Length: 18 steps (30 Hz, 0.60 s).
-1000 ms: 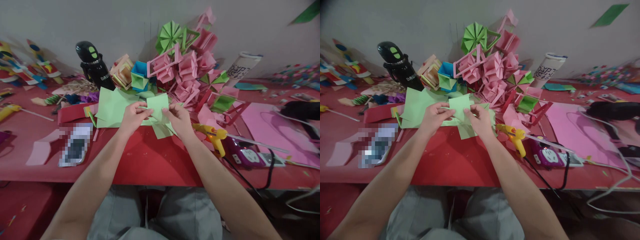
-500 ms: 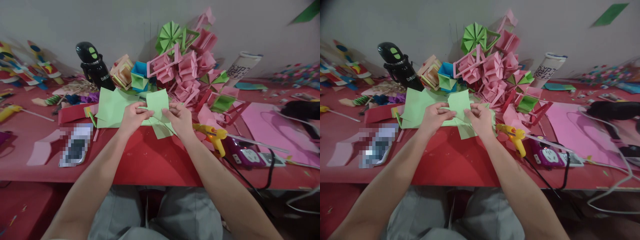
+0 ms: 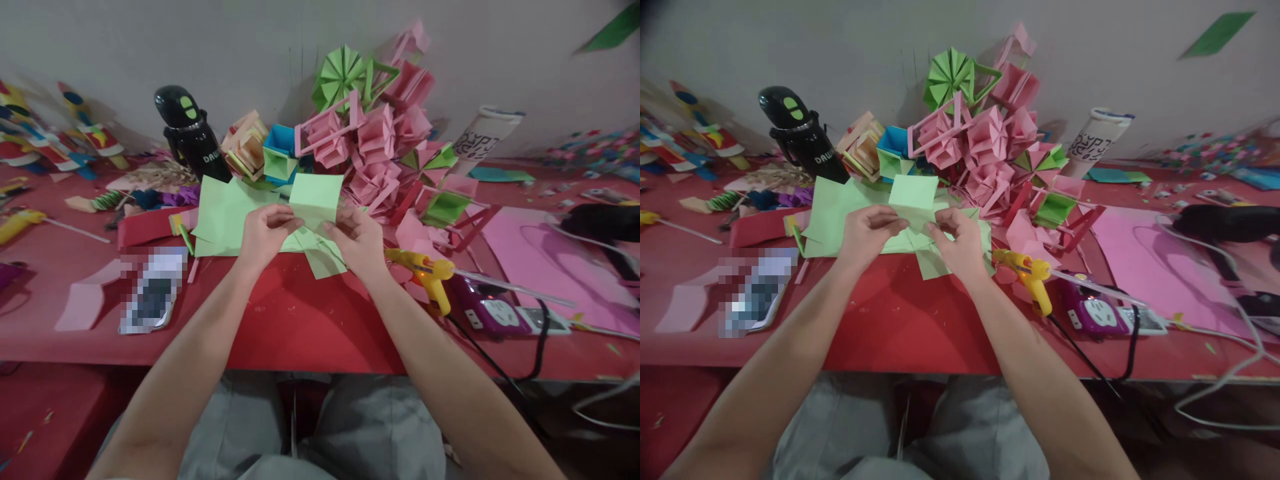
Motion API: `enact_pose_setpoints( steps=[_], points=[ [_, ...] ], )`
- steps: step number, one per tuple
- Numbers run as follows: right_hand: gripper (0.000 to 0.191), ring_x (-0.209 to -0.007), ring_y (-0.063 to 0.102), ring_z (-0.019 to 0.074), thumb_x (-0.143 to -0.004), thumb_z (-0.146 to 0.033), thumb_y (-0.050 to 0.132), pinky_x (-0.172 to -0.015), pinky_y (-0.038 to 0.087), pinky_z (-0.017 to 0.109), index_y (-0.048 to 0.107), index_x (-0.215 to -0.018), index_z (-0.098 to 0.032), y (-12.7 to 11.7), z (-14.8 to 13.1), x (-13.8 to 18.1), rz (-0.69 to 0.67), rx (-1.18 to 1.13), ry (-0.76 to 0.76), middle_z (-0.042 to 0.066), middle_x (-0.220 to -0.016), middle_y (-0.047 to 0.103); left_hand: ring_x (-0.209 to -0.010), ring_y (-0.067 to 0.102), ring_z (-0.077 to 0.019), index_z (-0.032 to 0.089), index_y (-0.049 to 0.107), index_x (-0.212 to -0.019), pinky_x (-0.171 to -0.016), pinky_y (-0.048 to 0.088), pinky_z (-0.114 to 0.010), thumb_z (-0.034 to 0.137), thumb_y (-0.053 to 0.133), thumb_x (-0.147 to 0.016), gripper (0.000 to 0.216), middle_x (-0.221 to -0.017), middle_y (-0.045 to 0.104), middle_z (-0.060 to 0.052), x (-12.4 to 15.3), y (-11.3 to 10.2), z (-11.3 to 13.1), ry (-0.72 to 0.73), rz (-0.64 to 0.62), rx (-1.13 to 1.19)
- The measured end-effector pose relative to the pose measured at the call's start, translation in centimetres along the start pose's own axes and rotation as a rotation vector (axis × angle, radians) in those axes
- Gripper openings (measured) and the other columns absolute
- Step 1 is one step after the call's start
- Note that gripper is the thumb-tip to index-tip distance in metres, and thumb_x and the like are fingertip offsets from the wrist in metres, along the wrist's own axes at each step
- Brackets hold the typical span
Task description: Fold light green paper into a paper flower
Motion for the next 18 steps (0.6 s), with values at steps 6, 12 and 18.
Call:
enact_pose_setpoints(
  steps=[6,12,18],
  points=[
    [0.024,-0.107,0.069,0.0212,-0.075,-0.004,0.053,-0.104,0.05,0.045,0.063,-0.079,-0.025,0.2,-3.3,0.5,-0.042,0.195,-0.296,0.001,-0.099,0.079,-0.081,0.07,-0.0197,0.017,0.073,-0.096,-0.072,0.058,-0.033,0.046,0.071,-0.085,0.031,-0.096,0.075,-0.009,0.2,1.6,-2.4,-0.33,-0.201,0.279],
    [0.027,-0.131,0.056,0.0251,-0.078,-0.004,0.055,-0.113,0.042,0.053,0.07,-0.075,-0.027,0.1,-3.6,0.6,-0.05,0.34,-0.349,0.0,-0.13,0.069,-0.077,0.071,-0.0176,0.016,0.074,-0.091,-0.077,0.059,-0.032,0.032,0.087,-0.07,0.029,-0.089,0.075,-0.007,0.2,1.6,-2.6,-0.331,-0.192,0.344],
    [0.013,-0.138,0.051,0.0269,-0.09,-0.03,0.064,-0.118,0.036,0.054,0.077,-0.093,-0.03,-0.5,-1.7,0.0,-0.013,0.253,-0.144,0.002,-0.143,0.059,-0.079,0.073,-0.0194,0.016,0.077,-0.092,-0.082,0.061,-0.037,0.037,0.089,-0.067,0.035,-0.086,0.076,-0.007,-0.1,1.3,-2.5,-0.263,-0.15,0.346]
  ],
)
Point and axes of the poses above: each hand's wrist, its own x-axis away from the middle knuckle, its own y-axis out of the palm, z = x × y, the point moved 9 cm from there along -x, towards the middle knuckle
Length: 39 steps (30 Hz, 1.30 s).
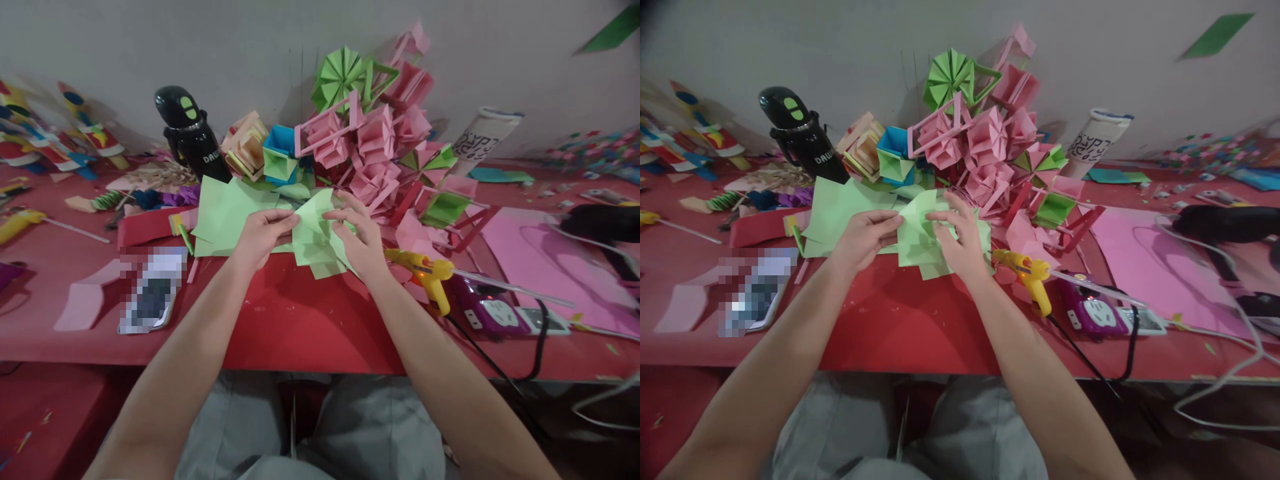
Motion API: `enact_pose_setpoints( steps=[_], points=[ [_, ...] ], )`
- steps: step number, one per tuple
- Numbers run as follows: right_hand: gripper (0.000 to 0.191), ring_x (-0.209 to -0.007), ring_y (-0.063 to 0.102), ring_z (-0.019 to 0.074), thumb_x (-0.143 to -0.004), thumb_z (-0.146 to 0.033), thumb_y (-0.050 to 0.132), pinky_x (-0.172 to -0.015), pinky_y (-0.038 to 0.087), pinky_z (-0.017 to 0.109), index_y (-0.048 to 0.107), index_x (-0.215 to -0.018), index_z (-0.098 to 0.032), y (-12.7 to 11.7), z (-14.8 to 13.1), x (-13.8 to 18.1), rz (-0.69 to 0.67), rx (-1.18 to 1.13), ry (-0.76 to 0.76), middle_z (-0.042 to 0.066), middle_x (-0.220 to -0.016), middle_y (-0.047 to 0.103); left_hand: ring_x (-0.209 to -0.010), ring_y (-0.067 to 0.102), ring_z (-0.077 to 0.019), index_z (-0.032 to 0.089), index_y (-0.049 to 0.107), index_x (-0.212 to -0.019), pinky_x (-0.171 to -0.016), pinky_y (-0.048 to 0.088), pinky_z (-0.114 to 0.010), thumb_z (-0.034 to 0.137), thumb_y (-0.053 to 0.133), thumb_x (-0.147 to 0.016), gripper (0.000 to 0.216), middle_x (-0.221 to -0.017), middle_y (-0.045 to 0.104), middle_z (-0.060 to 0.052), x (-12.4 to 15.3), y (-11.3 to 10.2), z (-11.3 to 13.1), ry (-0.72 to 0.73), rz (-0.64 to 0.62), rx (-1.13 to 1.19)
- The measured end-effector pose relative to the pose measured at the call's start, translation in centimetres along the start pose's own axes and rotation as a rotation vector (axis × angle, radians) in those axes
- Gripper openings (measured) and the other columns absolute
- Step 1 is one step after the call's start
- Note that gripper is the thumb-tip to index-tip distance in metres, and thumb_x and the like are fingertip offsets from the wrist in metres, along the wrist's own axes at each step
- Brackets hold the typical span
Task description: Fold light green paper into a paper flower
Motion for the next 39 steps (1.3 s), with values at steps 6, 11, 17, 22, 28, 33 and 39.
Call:
enact_pose_setpoints(
  steps=[6,11,17,22,28,33,39],
  points=[
    [0.025,-0.137,0.051,0.0308,-0.082,-0.049,0.075,-0.116,0.038,0.054,0.075,-0.077,-0.025,0.7,1.3,0.2,0.012,-0.055,0.129,0.008,-0.135,0.063,-0.077,0.072,-0.0189,0.015,0.079,-0.089,-0.083,0.061,-0.039,0.041,0.09,-0.065,0.037,-0.08,0.075,-0.005,0.6,1.6,-0.2,-0.014,-0.059,-0.054],
    [0.02,-0.13,0.057,0.0289,-0.082,-0.04,0.075,-0.115,0.038,0.054,0.074,-0.069,-0.025,0.6,1.6,0.2,0.042,-0.078,0.136,0.007,-0.132,0.065,-0.071,0.066,-0.0144,0.015,0.078,-0.084,-0.074,0.058,-0.031,0.04,0.092,-0.062,0.036,-0.078,0.072,-0.004,0.6,1.5,-0.2,-0.001,-0.012,-0.065],
    [0.014,-0.127,0.058,0.0286,-0.077,-0.037,0.078,-0.113,0.041,0.052,0.075,-0.068,-0.026,0.6,1.6,0.3,0.048,-0.053,0.153,0.005,-0.127,0.065,-0.069,0.062,-0.0135,0.019,0.076,-0.085,-0.067,0.053,-0.027,0.043,0.086,-0.07,0.03,-0.077,0.069,-0.002,0.5,1.0,0.0,0.046,0.035,-0.128],
    [0.019,-0.108,0.063,0.0244,-0.074,-0.041,0.081,-0.1,0.05,0.045,0.073,-0.071,-0.024,0.5,2.0,0.2,0.051,-0.13,0.193,0.006,-0.11,0.068,-0.071,0.061,-0.0144,0.02,0.075,-0.089,-0.067,0.05,-0.028,0.041,0.077,-0.079,0.023,-0.079,0.069,-0.002,0.6,1.2,1.2,0.2,0.033,-0.263],
    [0.035,-0.069,0.058,0.0129,-0.072,-0.052,0.082,-0.069,0.052,0.03,0.063,-0.078,-0.023,1.4,3.2,0.2,0.048,-0.438,0.356,-0.001,-0.074,0.062,-0.083,0.067,-0.0181,0.02,0.074,-0.103,-0.074,0.052,-0.029,0.035,0.077,-0.079,0.029,-0.091,0.075,-0.006,0.9,1.0,2.5,0.298,0.064,-0.303],
    [0.058,-0.07,0.061,0.0109,-0.055,-0.046,0.093,-0.065,0.052,0.025,0.048,-0.086,-0.027,1.2,3.5,0.7,0.187,-0.627,0.44,-0.006,-0.077,0.061,-0.08,0.068,-0.0174,0.021,0.072,-0.101,-0.073,0.052,-0.028,0.032,0.075,-0.081,0.023,-0.086,0.074,-0.004,1.7,1.1,3.5,0.39,0.119,-0.339],
    [0.063,-0.079,0.07,0.0174,-0.061,-0.044,0.091,-0.075,0.06,0.035,0.056,-0.11,-0.026,2.7,3.5,1.0,0.03,-0.611,0.472,-0.001,-0.089,0.074,-0.083,0.067,-0.017,0.02,0.069,-0.091,-0.076,0.052,-0.028,0.034,0.073,-0.083,0.016,-0.088,0.072,-0.004,2.3,2.1,3.7,0.435,0.084,-0.394]
  ],
)
Point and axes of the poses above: each hand's wrist, its own x-axis away from the middle knuckle, its own y-axis out of the palm, z = x × y, the point moved 9 cm from there along -x, towards the middle knuckle
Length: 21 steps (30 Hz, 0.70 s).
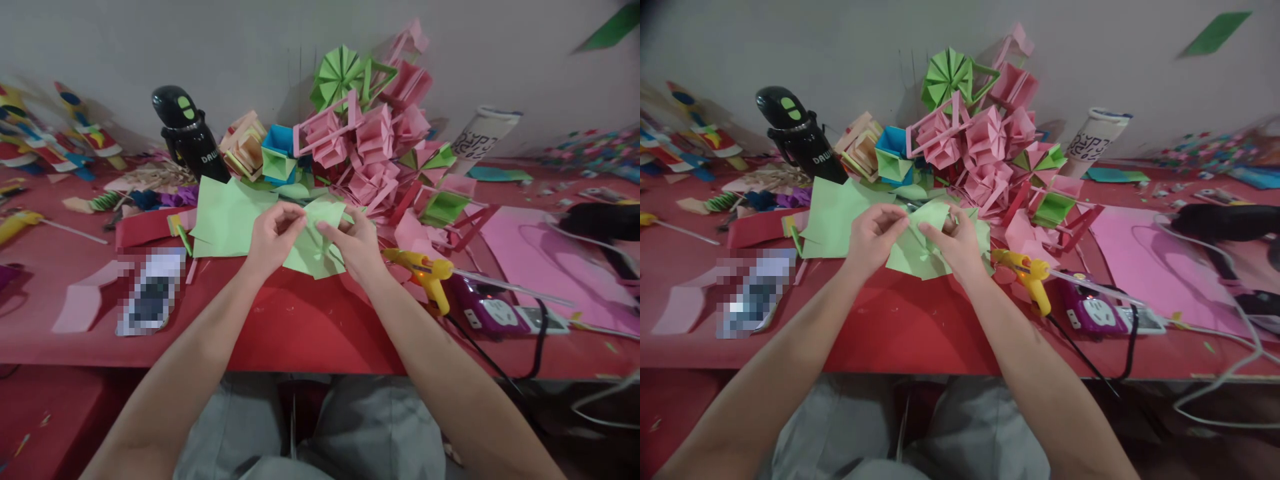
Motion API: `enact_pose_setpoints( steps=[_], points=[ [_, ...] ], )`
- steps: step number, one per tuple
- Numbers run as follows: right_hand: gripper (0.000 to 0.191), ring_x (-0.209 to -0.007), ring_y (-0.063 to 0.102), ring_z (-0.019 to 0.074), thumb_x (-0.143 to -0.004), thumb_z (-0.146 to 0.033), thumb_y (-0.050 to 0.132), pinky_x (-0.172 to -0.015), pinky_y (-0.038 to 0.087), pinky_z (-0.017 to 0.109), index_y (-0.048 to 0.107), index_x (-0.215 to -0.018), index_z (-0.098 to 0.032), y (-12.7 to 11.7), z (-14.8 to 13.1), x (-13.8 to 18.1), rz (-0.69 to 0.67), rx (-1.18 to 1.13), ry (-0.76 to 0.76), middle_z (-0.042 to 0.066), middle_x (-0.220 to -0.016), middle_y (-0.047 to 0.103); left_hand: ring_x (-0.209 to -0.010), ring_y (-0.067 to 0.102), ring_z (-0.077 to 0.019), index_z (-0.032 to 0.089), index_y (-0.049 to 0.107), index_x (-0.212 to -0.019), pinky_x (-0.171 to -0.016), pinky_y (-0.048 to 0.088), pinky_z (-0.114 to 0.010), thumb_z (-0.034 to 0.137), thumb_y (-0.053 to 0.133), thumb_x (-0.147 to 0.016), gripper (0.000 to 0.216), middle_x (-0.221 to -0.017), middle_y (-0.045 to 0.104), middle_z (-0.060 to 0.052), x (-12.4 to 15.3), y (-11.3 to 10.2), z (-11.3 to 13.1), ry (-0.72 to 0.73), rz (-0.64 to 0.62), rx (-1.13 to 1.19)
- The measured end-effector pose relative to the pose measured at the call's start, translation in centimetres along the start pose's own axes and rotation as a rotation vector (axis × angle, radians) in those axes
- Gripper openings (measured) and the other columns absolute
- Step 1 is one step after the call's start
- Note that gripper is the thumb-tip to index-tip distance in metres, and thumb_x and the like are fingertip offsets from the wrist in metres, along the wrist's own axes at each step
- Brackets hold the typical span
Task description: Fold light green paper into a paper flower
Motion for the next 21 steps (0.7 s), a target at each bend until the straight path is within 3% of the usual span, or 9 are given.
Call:
enact_pose_setpoints(
  steps=[4,7,10,12,15,18,21],
  points=[
    [0.046,-0.093,0.073,0.0224,-0.067,-0.046,0.087,-0.084,0.061,0.041,0.066,-0.102,-0.025,0.1,-0.6,0.0,-0.051,0.069,-0.063,0.004,-0.103,0.077,-0.089,0.069,-0.0182,0.021,0.067,-0.103,-0.08,0.054,-0.029,0.032,0.077,-0.08,0.027,-0.092,0.072,-0.005,0.0,0.6,-0.2,-0.028,-0.096,0.066],
    [0.029,-0.088,0.072,0.0224,-0.071,-0.043,0.084,-0.082,0.06,0.041,0.072,-0.091,-0.026,0.1,-1.5,0.2,-0.07,0.173,-0.138,0.003,-0.095,0.077,-0.092,0.069,-0.0192,0.022,0.071,-0.103,-0.082,0.054,-0.03,0.032,0.077,-0.081,0.025,-0.096,0.074,-0.005,-0.2,0.2,0.1,0.015,-0.112,0.0],
    [0.01,-0.087,0.07,0.0211,-0.077,-0.032,0.08,-0.085,0.058,0.041,0.075,-0.085,-0.029,0.3,-3.6,0.9,-0.074,0.328,-0.336,0.0,-0.087,0.075,-0.094,0.067,-0.0189,0.023,0.074,-0.094,-0.082,0.053,-0.029,0.032,0.076,-0.081,0.017,-0.102,0.074,-0.006,-0.5,-0.5,0.4,0.078,-0.056,-0.125],
    [0.01,-0.094,0.069,0.0217,-0.079,-0.023,0.076,-0.092,0.055,0.042,0.076,-0.085,-0.031,0.8,-4.9,1.6,-0.096,0.437,-0.483,0.0,-0.092,0.075,-0.08,0.065,-0.0167,0.021,0.073,-0.093,-0.072,0.052,-0.028,0.034,0.079,-0.078,0.021,-0.093,0.073,-0.005,-0.7,-1.1,-0.3,0.007,-0.007,-0.124],
    [0.016,-0.103,0.066,0.0236,-0.08,-0.02,0.074,-0.099,0.051,0.046,0.078,-0.088,-0.033,1.6,-5.5,2.3,-0.139,0.578,-0.585,0.001,-0.102,0.075,-0.065,0.064,-0.0149,0.02,0.068,-0.097,-0.062,0.053,-0.028,0.033,0.076,-0.078,0.025,-0.079,0.069,-0.003,-0.6,-0.5,-2.3,-0.226,-0.051,0.105],
    [0.013,-0.112,0.063,0.026,-0.081,-0.023,0.074,-0.104,0.046,0.052,0.079,-0.086,-0.034,1.9,-5.3,2.3,-0.142,0.686,-0.629,0.002,-0.113,0.072,-0.072,0.069,-0.0176,0.019,0.066,-0.101,-0.07,0.059,-0.033,0.032,0.068,-0.082,0.023,-0.086,0.071,-0.005,-0.1,1.0,-3.2,-0.402,-0.137,0.396],
    [0.012,-0.131,0.053,0.03,-0.081,-0.023,0.075,-0.113,0.037,0.056,0.079,-0.085,-0.034,1.9,-5.0,2.1,-0.146,0.776,-0.654,0.001,-0.13,0.065,-0.076,0.071,-0.0178,0.016,0.064,-0.098,-0.076,0.061,-0.034,0.033,0.073,-0.082,0.025,-0.088,0.073,-0.007,0.0,1.3,-3.3,-0.442,-0.128,0.511]
  ],
)
Point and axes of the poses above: each hand's wrist, its own x-axis away from the middle knuckle, its own y-axis out of the palm, z = x × y, the point moved 9 cm from there along -x, towards the middle knuckle
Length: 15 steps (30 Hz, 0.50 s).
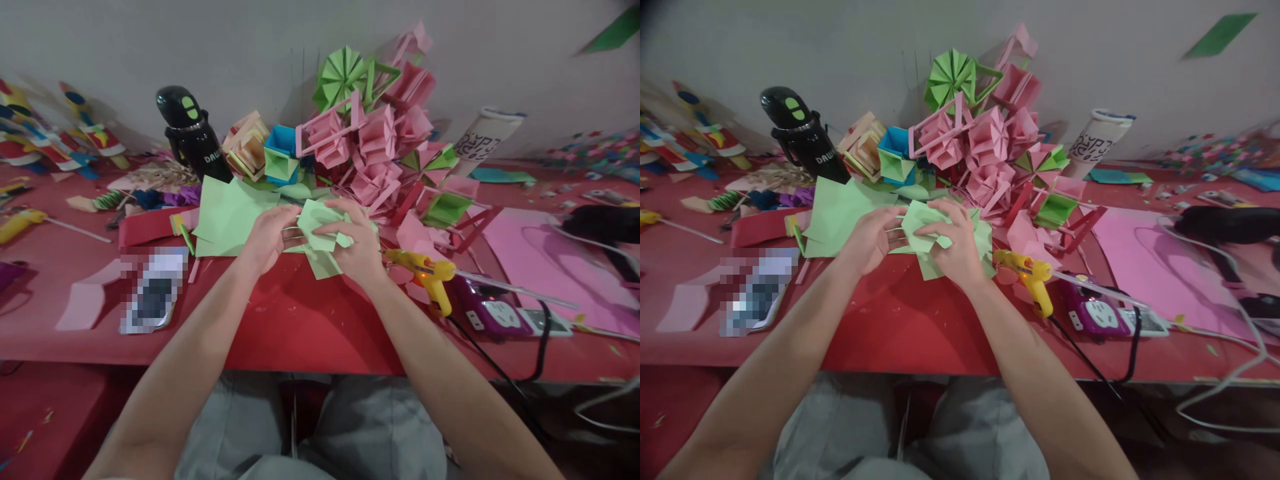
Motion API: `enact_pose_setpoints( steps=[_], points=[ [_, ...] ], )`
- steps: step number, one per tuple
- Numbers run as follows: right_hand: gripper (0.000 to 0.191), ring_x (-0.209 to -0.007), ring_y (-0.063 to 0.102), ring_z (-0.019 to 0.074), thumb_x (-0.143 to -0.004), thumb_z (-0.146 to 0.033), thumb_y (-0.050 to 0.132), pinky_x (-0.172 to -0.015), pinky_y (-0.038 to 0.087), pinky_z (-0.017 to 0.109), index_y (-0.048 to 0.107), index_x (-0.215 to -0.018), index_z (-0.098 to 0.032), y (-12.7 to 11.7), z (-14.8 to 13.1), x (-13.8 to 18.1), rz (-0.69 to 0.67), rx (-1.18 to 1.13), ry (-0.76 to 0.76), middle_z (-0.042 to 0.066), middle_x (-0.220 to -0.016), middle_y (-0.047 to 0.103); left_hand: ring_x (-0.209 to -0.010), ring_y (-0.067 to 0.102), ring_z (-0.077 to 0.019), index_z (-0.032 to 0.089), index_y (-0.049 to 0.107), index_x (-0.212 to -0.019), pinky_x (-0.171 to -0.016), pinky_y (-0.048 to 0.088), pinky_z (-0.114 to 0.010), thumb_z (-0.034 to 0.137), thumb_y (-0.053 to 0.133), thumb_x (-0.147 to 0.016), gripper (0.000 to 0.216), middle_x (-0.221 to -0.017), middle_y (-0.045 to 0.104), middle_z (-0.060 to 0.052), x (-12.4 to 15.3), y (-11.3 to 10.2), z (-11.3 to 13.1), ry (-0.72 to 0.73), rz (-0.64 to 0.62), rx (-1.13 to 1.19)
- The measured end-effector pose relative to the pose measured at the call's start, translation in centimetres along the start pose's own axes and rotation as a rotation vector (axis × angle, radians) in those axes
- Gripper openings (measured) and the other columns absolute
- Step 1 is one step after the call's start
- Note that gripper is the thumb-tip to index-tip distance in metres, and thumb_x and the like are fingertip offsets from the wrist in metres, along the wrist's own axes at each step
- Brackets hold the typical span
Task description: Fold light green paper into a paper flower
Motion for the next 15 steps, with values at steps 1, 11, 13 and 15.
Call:
enact_pose_setpoints(
  steps=[1,11,13,15],
  points=[
    [0.012,-0.136,0.049,0.0313,-0.08,-0.024,0.075,-0.115,0.035,0.058,0.079,-0.086,-0.033,0.1,0.1,0.0,-0.01,0.023,0.0,0.001,-0.136,0.062,-0.077,0.071,-0.0171,0.016,0.064,-0.098,-0.078,0.061,-0.034,0.03,0.076,-0.079,0.027,-0.086,0.073,-0.006,0.0,-0.2,0.0,0.005,0.02,0.005],
    [0.021,-0.15,0.034,0.0346,-0.084,-0.047,0.074,-0.121,0.029,0.057,0.077,-0.087,-0.026,0.1,0.6,-0.1,-0.017,0.078,0.042,0.003,-0.158,0.045,-0.075,0.073,-0.0147,0.012,0.066,-0.099,-0.09,0.06,-0.036,0.008,0.078,-0.074,0.028,-0.085,0.075,-0.005,-0.2,-1.2,-0.7,-0.068,0.12,0.027],
    [0.025,-0.144,0.044,0.033,-0.086,-0.048,0.071,-0.118,0.034,0.055,0.075,-0.083,-0.024,-0.3,1.1,-0.2,0.031,0.032,0.086,0.007,-0.152,0.051,-0.079,0.075,-0.0171,0.011,0.065,-0.097,-0.093,0.06,-0.038,0.008,0.076,-0.077,0.023,-0.088,0.075,-0.006,-0.1,-0.9,-0.9,-0.098,0.086,0.024],
    [0.026,-0.138,0.051,0.031,-0.086,-0.048,0.071,-0.115,0.039,0.051,0.073,-0.081,-0.022,-0.6,1.7,-0.1,0.071,-0.037,0.141,0.009,-0.146,0.057,-0.083,0.076,-0.0192,0.011,0.065,-0.096,-0.094,0.059,-0.039,0.007,0.074,-0.079,0.02,-0.088,0.074,-0.007,-0.1,-0.6,-1.0,-0.109,0.058,0.023]
  ],
)
Point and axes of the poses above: each hand's wrist, its own x-axis away from the middle knuckle, its own y-axis out of the palm, z = x × y, the point moved 9 cm from there along -x, towards the middle knuckle
